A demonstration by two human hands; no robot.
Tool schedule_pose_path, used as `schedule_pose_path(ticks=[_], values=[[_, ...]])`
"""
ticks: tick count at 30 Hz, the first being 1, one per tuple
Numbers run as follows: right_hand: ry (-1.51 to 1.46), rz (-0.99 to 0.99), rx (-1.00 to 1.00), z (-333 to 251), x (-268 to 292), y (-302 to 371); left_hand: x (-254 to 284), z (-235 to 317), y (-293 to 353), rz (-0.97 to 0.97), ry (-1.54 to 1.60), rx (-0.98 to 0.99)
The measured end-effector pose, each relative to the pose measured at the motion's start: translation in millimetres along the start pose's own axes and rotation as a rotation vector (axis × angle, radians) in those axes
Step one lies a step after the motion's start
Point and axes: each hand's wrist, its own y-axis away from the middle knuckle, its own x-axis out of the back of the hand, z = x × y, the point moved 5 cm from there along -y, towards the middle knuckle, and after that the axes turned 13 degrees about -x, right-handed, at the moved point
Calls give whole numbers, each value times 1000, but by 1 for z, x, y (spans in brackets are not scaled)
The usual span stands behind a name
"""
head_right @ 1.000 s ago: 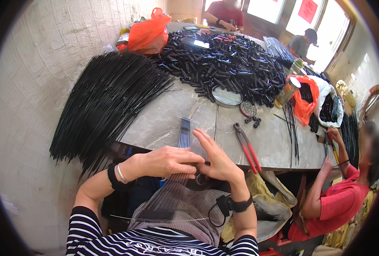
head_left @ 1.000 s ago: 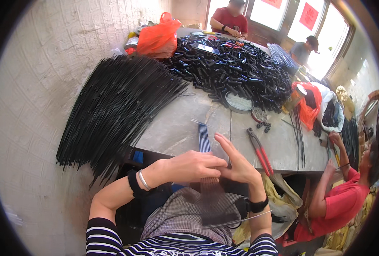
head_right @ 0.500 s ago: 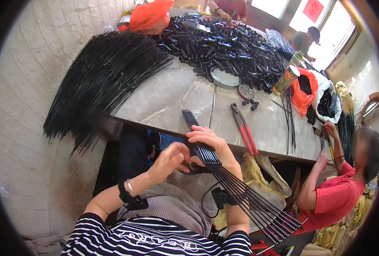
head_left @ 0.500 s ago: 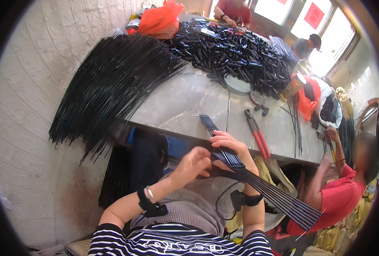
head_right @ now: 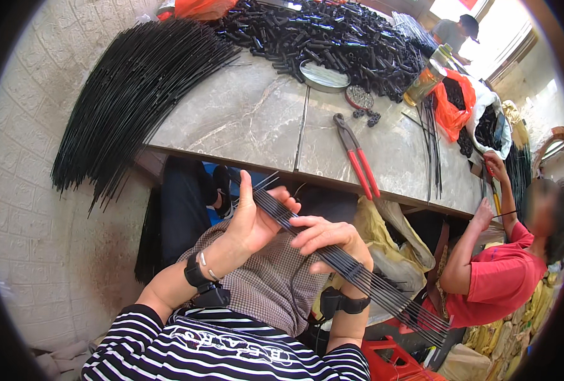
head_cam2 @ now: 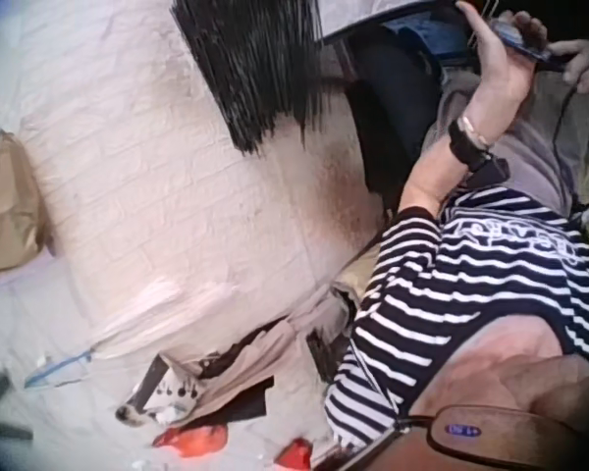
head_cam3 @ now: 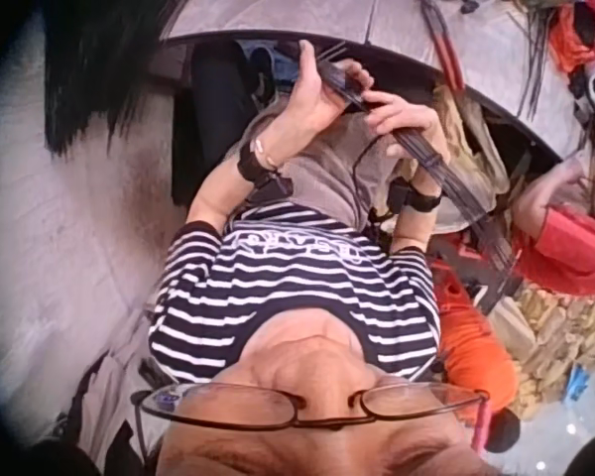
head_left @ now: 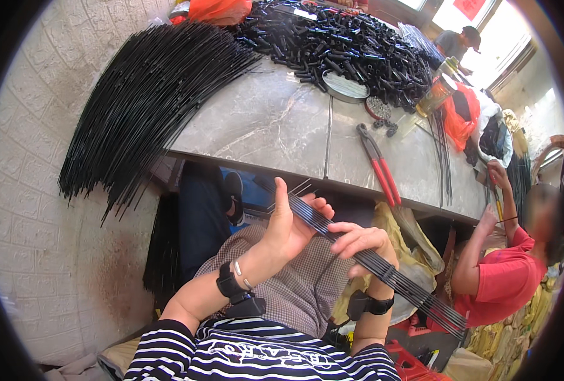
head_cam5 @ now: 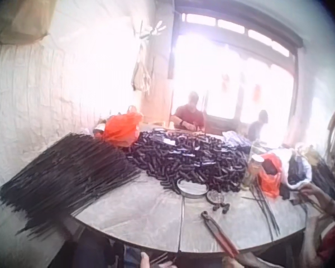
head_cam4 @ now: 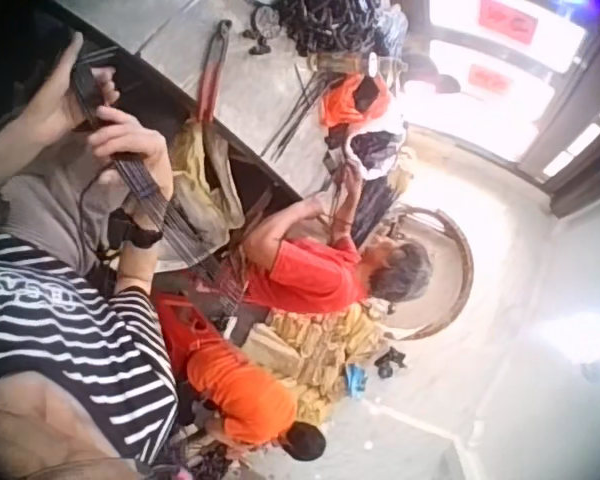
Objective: Assembling the ribs and stretchers of an umbrella frame using pliers and manual connector insertion.
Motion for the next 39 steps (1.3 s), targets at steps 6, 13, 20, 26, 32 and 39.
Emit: schedule_pose_path(ticks=[6,13,20,26,32,39], values=[[-438,-57,284,-5,-25,-19,-43,53,40,-8,-66,-449],[-852,-222,-124,-13,-130,-96,-107,208,117,-579,-1,-1052],[325,413,558,-65,-152,-55,-124,234,193,-533,-445,-1535],[650,571,392,-55,-138,-89,-132,181,158,-264,-574,-1441],[785,610,122,-19,-131,-113,-138,166,105,-100,-1017,-1479],[160,414,-82,3,-60,-127,-166,141,22,-636,-913,-1034]])
